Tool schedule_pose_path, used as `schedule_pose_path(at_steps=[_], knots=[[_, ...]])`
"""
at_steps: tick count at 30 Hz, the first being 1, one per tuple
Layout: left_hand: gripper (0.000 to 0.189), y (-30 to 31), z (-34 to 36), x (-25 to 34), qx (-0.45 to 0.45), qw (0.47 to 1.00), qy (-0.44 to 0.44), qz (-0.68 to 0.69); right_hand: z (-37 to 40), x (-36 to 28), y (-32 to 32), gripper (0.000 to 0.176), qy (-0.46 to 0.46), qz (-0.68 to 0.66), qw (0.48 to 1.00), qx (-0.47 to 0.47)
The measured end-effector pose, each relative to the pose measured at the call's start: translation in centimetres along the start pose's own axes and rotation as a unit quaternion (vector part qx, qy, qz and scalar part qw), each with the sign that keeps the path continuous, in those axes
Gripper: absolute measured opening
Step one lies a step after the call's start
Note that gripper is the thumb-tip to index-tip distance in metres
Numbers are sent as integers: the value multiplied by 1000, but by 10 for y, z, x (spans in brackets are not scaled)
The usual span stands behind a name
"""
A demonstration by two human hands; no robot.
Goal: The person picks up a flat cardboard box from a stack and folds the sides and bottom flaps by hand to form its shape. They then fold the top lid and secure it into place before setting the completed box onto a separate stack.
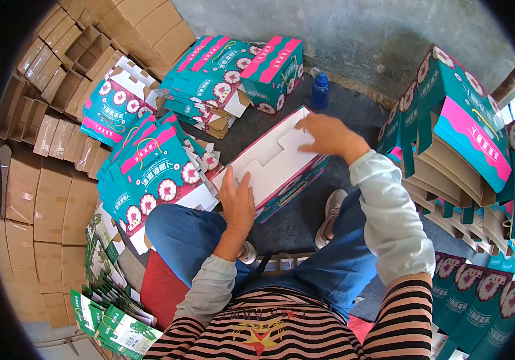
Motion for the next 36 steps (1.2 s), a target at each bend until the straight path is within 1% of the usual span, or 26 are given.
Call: schedule_pose_path(at_steps=[2,3,5,8,11,17,20,21,23,24,26,27,30,31,32,33,34,35,36], knots=[[45,-4,1,2,-47,997,-34,51,11,-30,-10,52,108,59,992,41],[45,-6,2,4,-70,993,-51,77,10,-38,-19,53,94,76,993,5],[49,-6,1,8,-96,991,-59,70,8,-45,-34,55,64,111,989,-68],[53,-11,3,9,-125,987,-58,82,6,-40,-43,57,69,93,988,-101],[53,-19,8,6,-142,984,-56,91,6,-35,-53,61,70,83,979,-171],[51,-24,9,4,-161,981,-42,98,2,-35,-56,56,75,125,956,-253],[50,-22,9,5,-161,981,-36,103,1,-32,-60,57,81,107,963,-235],[50,-19,8,6,-162,981,-32,106,2,-31,-56,55,83,96,968,-214],[50,-8,8,11,-124,984,-46,121,4,-28,-49,51,89,73,978,-174],[51,-3,8,12,-105,985,-53,129,3,-23,-40,49,56,35,986,-151],[53,12,9,4,-12,993,-40,108,-1,-9,-20,45,-11,-43,993,-106],[55,20,10,-1,34,994,-34,98,-5,3,-12,51,-46,-33,996,-64],[61,16,24,-61,157,973,107,128,-6,48,-10,50,-168,-26,984,58],[65,0,33,-102,137,939,202,241,-5,62,-20,52,-196,-26,978,63],[70,-21,43,-145,113,883,293,349,-5,75,-35,53,-224,-26,972,68],[75,-38,52,-168,88,806,376,448,-5,86,-45,55,-251,-25,965,74],[79,-34,52,-156,65,734,451,504,-8,91,-58,59,-249,-124,960,28],[84,-30,55,-139,41,650,520,552,-12,94,-70,64,-244,-221,944,-19],[89,-28,58,-124,17,557,580,594,-15,91,-77,68,-235,-315,917,-65]])
Point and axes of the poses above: each hand's wrist, its own z-axis away from the middle knuckle, its own y-axis out of the back of the hand, x = y × z, the point moved 6 cm from there along -z, towards the middle knuckle, and after that the axes turned 14 degrees about z, right-handed, at the moved point
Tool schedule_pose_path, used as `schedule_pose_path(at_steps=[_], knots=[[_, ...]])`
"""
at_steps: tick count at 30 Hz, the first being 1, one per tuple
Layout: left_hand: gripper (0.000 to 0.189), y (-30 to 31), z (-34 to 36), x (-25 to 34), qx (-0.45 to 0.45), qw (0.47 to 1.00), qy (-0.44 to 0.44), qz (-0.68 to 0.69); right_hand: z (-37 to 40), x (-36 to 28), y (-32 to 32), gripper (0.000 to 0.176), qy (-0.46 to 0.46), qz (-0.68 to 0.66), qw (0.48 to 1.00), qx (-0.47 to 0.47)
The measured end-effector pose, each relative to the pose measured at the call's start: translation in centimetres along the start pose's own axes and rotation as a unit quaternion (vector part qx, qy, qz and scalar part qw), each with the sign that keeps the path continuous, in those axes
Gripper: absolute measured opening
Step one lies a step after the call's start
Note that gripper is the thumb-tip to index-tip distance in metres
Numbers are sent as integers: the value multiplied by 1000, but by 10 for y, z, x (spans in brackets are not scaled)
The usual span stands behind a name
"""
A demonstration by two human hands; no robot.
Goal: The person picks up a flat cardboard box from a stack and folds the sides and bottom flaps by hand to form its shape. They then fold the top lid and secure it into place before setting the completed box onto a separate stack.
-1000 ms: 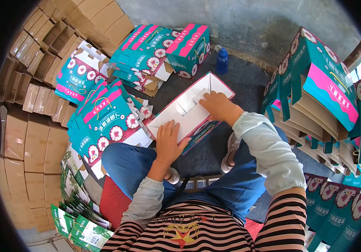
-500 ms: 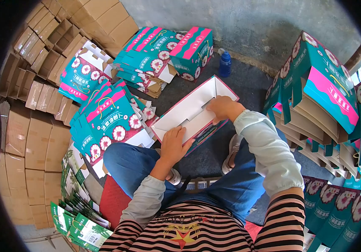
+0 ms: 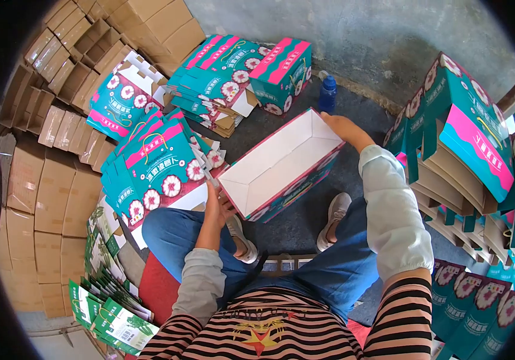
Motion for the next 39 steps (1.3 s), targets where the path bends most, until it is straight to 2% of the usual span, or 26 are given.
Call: schedule_pose_path(at_steps=[1,4,5,7,10,12,14,17,19,20,21,22,24,25,26,27,28,29,31,32,33,35,37,38,39], knots=[[98,8,-10,-6,-3,1000,13,-27,-2,3,0,72,-37,0,999,-9],[85,27,-24,-12,91,993,59,41,3,19,-2,81,-137,-23,989,-57],[72,42,-53,-28,28,996,51,72,7,25,-6,84,-159,-47,982,-88],[62,28,-43,-37,-32,990,100,95,15,28,-16,86,-185,-43,966,-174],[42,5,-25,-45,-78,973,183,118,35,14,-15,82,-182,7,974,-137],[36,5,-20,-48,-88,966,216,108,36,17,-14,77,-185,-80,966,-165],[33,10,-20,-39,-103,976,171,89,37,17,-9,74,-181,-118,959,-183],[36,13,-31,-32,-143,982,104,64,36,19,11,70,-115,-158,972,-133],[40,-12,-13,1,-174,974,-146,-11,40,12,28,73,-99,-171,976,-94],[42,-26,6,19,-185,944,-268,-49,42,7,32,74,-101,-188,975,-62],[40,-39,27,34,-191,916,-348,-59,43,5,35,76,-102,-204,973,-30],[38,-37,28,39,-181,928,-321,-47,44,5,37,77,-103,-221,970,1],[35,-24,25,50,-159,950,-267,-23,46,4,29,77,-112,-224,968,-30],[43,-13,18,49,-126,952,-276,26,49,4,25,78,-117,-226,966,-45],[44,-6,12,44,-97,964,-246,34,51,4,21,80,-122,-227,964,-61],[45,0,8,39,-68,973,-215,43,48,13,12,70,-113,-243,961,-62],[46,5,5,35,-38,981,-183,52,45,12,6,63,-52,-269,958,-84],[48,3,4,33,-50,978,-186,78,43,11,1,56,9,-293,950,-105],[51,-2,3,25,-72,971,-190,128,61,-22,5,43,22,-287,953,-98],[54,0,0,23,-83,970,-199,109,70,-40,8,39,29,-284,954,-94],[56,4,-3,19,-93,969,-208,91,67,-37,3,39,-9,-308,946,-100],[58,17,-8,12,-101,970,-208,71,56,-29,-10,44,-17,-302,945,-127],[55,12,3,10,-90,986,-138,32,41,1,-28,53,43,-244,955,-166],[54,9,7,6,-85,991,-103,13,38,10,-33,52,31,-217,959,-181],[44,23,-17,-5,-76,985,-156,-6,36,18,-37,51,17,-189,962,-195]])
Point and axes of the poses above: each hand's wrist, its own z-axis away from the middle knuckle, its own y-axis out of the back of the hand, x = y × z, the point moved 6 cm from there along -z, towards the middle knuckle, and after that the axes turned 14 degrees about z, right-handed, at the moved point
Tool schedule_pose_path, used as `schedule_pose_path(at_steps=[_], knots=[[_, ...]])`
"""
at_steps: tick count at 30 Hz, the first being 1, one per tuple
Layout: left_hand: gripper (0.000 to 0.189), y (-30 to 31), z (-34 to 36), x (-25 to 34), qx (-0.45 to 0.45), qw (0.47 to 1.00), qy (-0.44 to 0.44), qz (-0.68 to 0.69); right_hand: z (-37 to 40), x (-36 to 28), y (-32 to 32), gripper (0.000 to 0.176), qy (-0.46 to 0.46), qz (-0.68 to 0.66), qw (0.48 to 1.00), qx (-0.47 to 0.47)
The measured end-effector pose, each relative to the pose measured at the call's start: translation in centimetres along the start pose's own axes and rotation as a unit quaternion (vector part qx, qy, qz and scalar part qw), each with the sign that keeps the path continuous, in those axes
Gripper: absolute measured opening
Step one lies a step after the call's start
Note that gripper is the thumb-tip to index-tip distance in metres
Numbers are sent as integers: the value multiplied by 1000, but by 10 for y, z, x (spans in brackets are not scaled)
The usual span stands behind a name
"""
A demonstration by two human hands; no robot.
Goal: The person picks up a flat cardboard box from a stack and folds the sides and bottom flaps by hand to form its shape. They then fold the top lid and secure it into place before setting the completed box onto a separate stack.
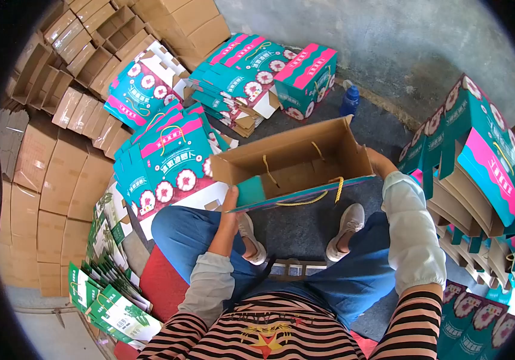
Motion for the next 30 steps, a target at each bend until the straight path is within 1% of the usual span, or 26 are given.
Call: schedule_pose_path(at_steps=[1,3,4,7,8,10,13,16,17,19,20,22,25,26,29,30], knots=[[44,7,-5,-8,-1,1000,-7,-26,-2,10,0,50,-22,25,999,-10],[43,13,-9,-16,-6,997,-21,-76,-10,35,0,49,-26,-32,999,-5],[47,8,-8,-12,-24,992,-25,-118,-13,43,-2,48,-30,-60,998,-2],[51,-11,2,-5,-70,996,-33,-53,-15,61,-4,51,-117,-183,976,25],[51,-10,2,-6,-64,994,-59,-68,-15,61,-4,53,-114,-194,974,41],[52,-7,1,-8,-51,988,-111,-97,-9,36,-12,58,-106,-214,969,70],[42,-4,-1,-9,-42,991,-55,-114,6,9,-14,69,-166,-115,977,68],[43,-12,0,4,-31,961,-138,-239,2,9,-8,78,-156,29,983,89],[44,-13,1,7,-33,950,-158,-269,1,9,-9,78,-155,50,984,65],[46,-21,8,19,-36,923,-197,-329,4,-10,-17,78,-153,91,984,18],[46,-24,10,21,-21,929,-183,-321,0,-11,-19,76,-143,176,974,3],[46,-29,15,22,5,939,-156,-306,-7,-14,-26,72,-121,341,932,-26],[44,-34,13,39,61,915,-166,-362,2,-32,-39,68,-91,503,859,-13],[39,-36,12,44,71,907,-172,-377,2,-34,-40,68,-72,498,864,4],[36,-44,18,52,101,846,-339,-399,-2,-32,-38,71,-58,495,865,61],[36,-48,21,52,98,833,-351,-418,-2,-34,-37,72,-63,492,866,62]])
Point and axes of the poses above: each hand's wrist, its own z-axis away from the middle knuckle, its own y-axis out of the back of the hand, x = y × z, the point moved 6 cm from there along -z, towards the middle knuckle, and after that the axes turned 14 degrees about z, right-handed, at the moved point
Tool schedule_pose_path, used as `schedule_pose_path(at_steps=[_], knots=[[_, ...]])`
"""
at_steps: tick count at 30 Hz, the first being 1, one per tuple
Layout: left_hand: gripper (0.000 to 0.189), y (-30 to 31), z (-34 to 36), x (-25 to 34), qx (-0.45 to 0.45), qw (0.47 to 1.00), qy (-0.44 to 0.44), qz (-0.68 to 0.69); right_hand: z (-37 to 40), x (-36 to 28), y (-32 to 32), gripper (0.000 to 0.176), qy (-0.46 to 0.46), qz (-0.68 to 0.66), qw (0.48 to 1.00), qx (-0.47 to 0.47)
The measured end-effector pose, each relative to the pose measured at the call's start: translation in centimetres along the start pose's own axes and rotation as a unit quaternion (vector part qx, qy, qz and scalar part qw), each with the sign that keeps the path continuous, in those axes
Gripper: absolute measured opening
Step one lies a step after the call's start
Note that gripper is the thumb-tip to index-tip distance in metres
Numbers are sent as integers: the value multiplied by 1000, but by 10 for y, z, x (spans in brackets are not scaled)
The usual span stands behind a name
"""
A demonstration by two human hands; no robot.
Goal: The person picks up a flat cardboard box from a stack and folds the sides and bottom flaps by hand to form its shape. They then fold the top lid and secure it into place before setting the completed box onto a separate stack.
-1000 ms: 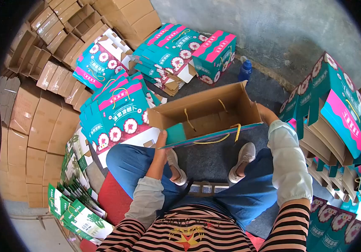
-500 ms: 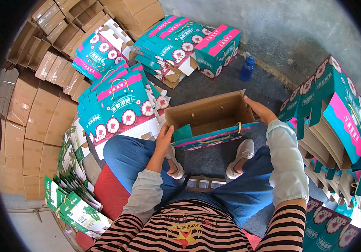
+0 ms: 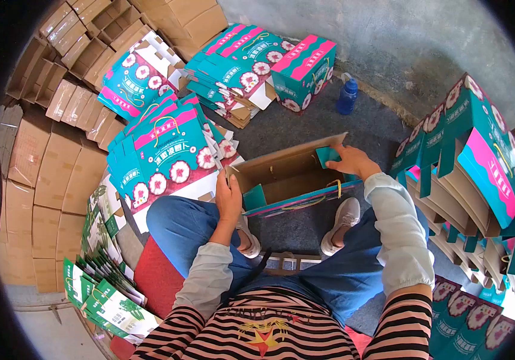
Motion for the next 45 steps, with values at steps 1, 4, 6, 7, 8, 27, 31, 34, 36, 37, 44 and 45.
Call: schedule_pose_path(at_steps=[1,4,6,7,8,27,31,34,36,37,44,45], knots=[[36,-1,2,5,-4,1000,-17,-19,0,0,2,74,-6,-3,1000,-2],[39,-4,5,9,-51,998,20,-20,-5,4,-5,74,-8,7,1000,28],[42,-9,6,12,-119,992,34,-35,-7,3,-6,75,-4,9,999,35],[44,-14,8,16,-167,984,21,-58,-5,1,-4,75,-3,4,1000,25],[46,-19,11,18,-214,973,7,-79,-3,0,-1,75,-2,0,1000,15],[57,-28,18,-30,-259,953,145,54,-7,21,-8,42,101,11,993,-63],[57,-26,18,-23,-237,966,89,58,0,0,0,22,78,255,964,21],[55,-26,19,-24,-256,959,101,64,2,-15,3,13,107,353,921,127],[55,-27,19,-25,-266,956,109,55,1,-19,-2,11,134,370,906,152],[54,-26,20,-23,-262,959,95,44,-2,-21,-9,11,146,374,905,140],[51,-26,22,-27,-239,965,88,58,-8,-31,-29,21,136,360,923,4],[50,-25,22,-29,-236,964,99,73,-7,-32,-22,22,119,303,945,14]])
Point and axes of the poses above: each hand's wrist, its own z-axis away from the middle knuckle, its own y-axis out of the back of the hand, x = y × z, the point moved 6 cm from there along -z, towards the middle knuckle, and after that the axes turned 14 degrees about z, right-handed, at the moved point
